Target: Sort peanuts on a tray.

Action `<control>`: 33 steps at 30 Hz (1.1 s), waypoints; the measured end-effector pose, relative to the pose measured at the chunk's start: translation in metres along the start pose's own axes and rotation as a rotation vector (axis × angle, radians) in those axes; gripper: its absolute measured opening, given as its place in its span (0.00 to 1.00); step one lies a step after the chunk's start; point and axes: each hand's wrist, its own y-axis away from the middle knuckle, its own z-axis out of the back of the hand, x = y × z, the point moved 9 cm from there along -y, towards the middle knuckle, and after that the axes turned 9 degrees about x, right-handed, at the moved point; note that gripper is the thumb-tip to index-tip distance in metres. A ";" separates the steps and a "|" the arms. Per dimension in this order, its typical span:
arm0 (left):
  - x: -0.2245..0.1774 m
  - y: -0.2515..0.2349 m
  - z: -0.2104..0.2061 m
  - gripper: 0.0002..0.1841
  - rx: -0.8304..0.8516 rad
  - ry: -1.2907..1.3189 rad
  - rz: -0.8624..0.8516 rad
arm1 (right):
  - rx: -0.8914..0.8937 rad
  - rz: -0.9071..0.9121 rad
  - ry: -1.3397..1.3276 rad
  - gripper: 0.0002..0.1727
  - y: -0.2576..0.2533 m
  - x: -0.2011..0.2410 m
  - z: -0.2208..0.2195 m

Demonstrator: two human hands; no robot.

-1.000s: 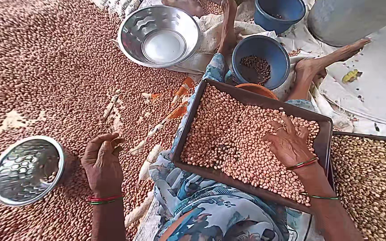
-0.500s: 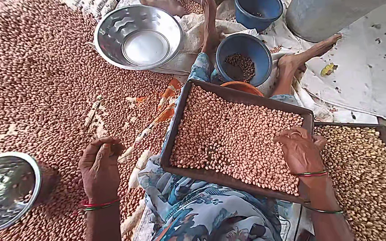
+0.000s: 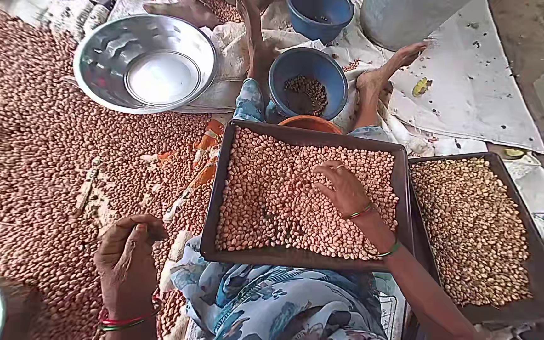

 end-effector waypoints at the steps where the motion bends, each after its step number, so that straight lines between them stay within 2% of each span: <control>1: 0.004 0.002 0.005 0.12 -0.015 0.010 0.018 | -0.067 -0.108 -0.012 0.12 0.016 -0.029 0.026; 4: 0.015 0.001 0.015 0.14 -0.107 0.073 0.068 | -0.103 -0.358 0.001 0.09 0.059 -0.088 0.061; 7: 0.019 -0.009 0.012 0.16 -0.168 0.157 0.085 | -0.035 -0.421 0.046 0.11 0.074 -0.101 0.042; 10: 0.009 -0.024 0.002 0.16 -0.137 0.157 0.058 | -0.046 -0.406 0.114 0.09 0.072 -0.094 0.029; 16: 0.004 -0.032 -0.011 0.14 -0.072 0.117 0.044 | -0.055 -0.319 -0.026 0.05 0.071 -0.105 0.032; 21: 0.006 -0.027 -0.014 0.16 -0.093 0.106 0.075 | 0.059 -0.268 -0.052 0.09 0.072 -0.100 0.024; 22: 0.006 -0.028 -0.015 0.16 -0.092 0.112 0.075 | 0.020 -0.277 -0.040 0.08 0.076 -0.101 0.029; 24: 0.004 -0.029 -0.017 0.16 -0.084 0.115 0.071 | -0.197 -0.363 0.021 0.08 0.095 -0.109 0.063; 25: 0.003 -0.029 -0.016 0.16 -0.085 0.112 0.068 | -0.312 -0.456 0.058 0.12 0.109 -0.115 0.086; 27: 0.001 -0.028 -0.012 0.16 -0.089 0.105 0.059 | -0.418 -0.603 0.063 0.21 0.126 -0.126 0.120; 28: 0.001 -0.028 -0.011 0.16 -0.087 0.100 0.059 | -0.441 -0.579 0.054 0.21 0.123 -0.126 0.126; 30: 0.004 -0.031 -0.015 0.16 -0.099 0.111 0.080 | -0.456 -0.337 -0.038 0.14 0.096 -0.110 0.116; 32: 0.005 -0.033 -0.023 0.16 -0.089 0.141 0.079 | -0.355 -0.124 -0.127 0.11 0.055 -0.089 0.086; 33: 0.003 -0.033 -0.027 0.16 -0.077 0.137 0.066 | -0.274 -0.101 -0.115 0.09 0.038 -0.080 0.069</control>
